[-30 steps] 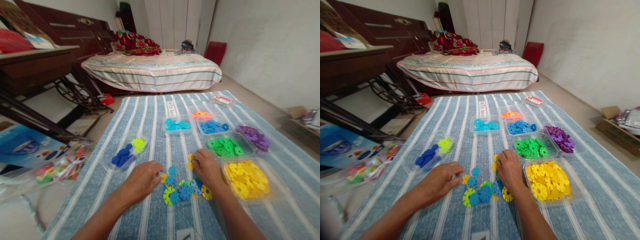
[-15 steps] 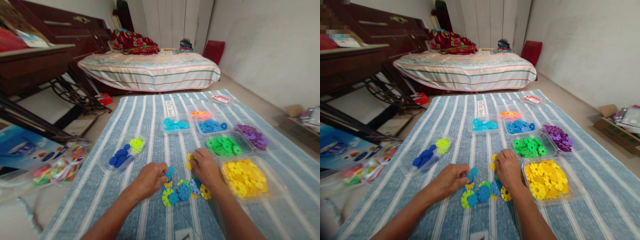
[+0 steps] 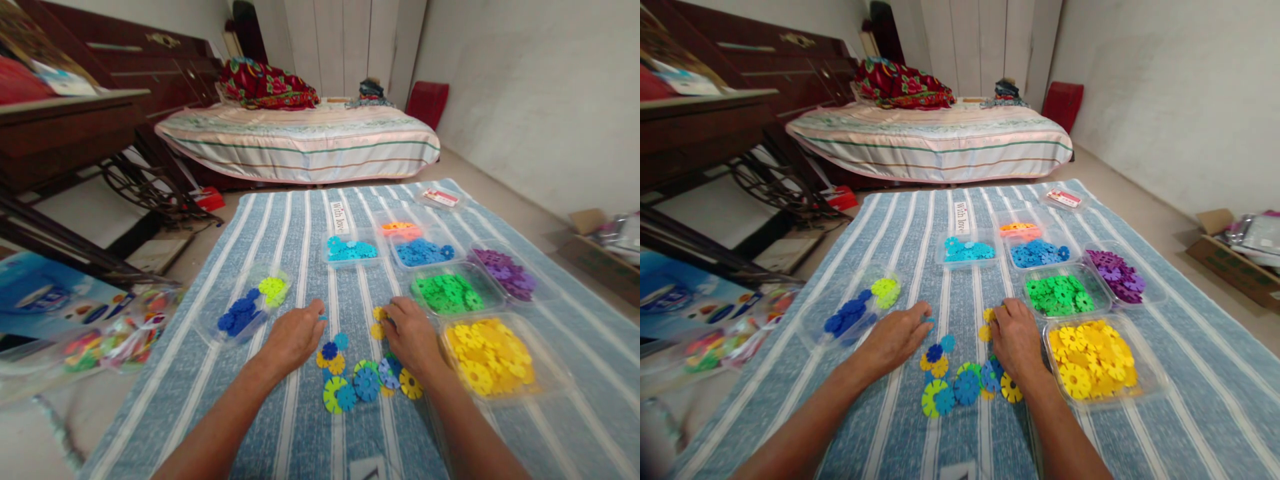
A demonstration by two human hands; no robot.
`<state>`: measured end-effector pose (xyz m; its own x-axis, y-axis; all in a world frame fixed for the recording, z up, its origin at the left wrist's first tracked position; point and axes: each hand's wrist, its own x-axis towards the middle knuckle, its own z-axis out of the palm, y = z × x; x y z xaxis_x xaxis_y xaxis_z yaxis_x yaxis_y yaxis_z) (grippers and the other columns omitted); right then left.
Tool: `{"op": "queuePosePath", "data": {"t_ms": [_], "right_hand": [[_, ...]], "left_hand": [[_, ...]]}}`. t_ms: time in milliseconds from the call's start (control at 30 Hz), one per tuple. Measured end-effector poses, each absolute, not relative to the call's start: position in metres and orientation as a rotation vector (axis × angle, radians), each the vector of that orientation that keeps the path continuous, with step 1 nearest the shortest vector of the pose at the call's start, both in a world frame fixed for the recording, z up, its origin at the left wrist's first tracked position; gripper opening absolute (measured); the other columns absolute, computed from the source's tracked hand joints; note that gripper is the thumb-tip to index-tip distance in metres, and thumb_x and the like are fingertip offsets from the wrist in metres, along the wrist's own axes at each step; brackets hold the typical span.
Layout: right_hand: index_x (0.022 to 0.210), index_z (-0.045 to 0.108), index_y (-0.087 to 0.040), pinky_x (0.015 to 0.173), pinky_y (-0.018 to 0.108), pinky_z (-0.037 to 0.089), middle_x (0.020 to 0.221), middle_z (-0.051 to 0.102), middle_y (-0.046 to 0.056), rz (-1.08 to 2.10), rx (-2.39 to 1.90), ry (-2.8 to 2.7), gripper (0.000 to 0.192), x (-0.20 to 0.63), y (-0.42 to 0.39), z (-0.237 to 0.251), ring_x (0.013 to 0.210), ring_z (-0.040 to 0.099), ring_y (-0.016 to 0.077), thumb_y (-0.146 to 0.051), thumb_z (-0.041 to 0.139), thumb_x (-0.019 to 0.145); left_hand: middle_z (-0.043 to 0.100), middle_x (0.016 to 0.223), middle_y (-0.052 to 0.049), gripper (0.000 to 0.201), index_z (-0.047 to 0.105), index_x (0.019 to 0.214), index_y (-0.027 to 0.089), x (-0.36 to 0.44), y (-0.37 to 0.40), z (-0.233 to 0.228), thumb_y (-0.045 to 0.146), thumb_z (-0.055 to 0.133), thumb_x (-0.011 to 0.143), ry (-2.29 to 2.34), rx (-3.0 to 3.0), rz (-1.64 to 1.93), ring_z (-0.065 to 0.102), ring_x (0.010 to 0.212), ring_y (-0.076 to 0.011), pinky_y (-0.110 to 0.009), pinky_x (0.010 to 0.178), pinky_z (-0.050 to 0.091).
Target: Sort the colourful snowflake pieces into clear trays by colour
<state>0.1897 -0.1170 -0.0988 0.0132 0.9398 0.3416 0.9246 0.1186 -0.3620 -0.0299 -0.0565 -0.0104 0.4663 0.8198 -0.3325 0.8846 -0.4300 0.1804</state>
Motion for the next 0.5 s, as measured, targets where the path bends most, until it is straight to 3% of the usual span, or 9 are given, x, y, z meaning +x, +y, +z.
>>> {"op": "queuePosePath", "data": {"t_ms": [67,233,500], "right_hand": [[0.085,0.065,-0.016,0.089,0.037,0.042,0.099,0.059,0.011,0.059,-1.805,-1.909,0.015,0.19,-0.117,-0.098,0.099,0.051,0.0246,-0.016,0.05,0.082],[0.085,0.065,-0.017,0.089,0.036,0.041,0.098,0.059,0.011,0.041,-1.804,-1.908,0.015,0.19,-0.117,-0.098,0.1,0.051,0.0247,-0.016,0.05,0.082],[0.085,0.066,-0.017,0.088,0.037,0.042,0.097,0.06,0.012,0.004,-1.794,-1.904,0.016,0.189,-0.117,-0.1,0.1,0.051,0.0251,-0.017,0.05,0.082]], "left_hand": [[0.066,0.084,-0.006,0.027,0.048,0.109,0.018,-0.029,-0.06,-0.011,0.031,0.04,0.086,1.456,2.394,-0.3,0.063,0.079,-0.0226,-0.029,0.065,0.038],[0.063,0.076,-0.001,0.01,0.056,0.079,0.021,-0.028,-0.072,-0.011,0.029,0.051,0.077,1.276,2.361,-0.31,0.059,0.071,-0.0182,-0.026,0.06,0.034],[0.055,0.068,0.003,0.005,0.051,0.067,0.02,-0.033,-0.074,-0.024,0.022,0.053,0.071,1.27,2.229,-0.028,0.052,0.064,-0.0123,-0.023,0.058,0.031]]}}
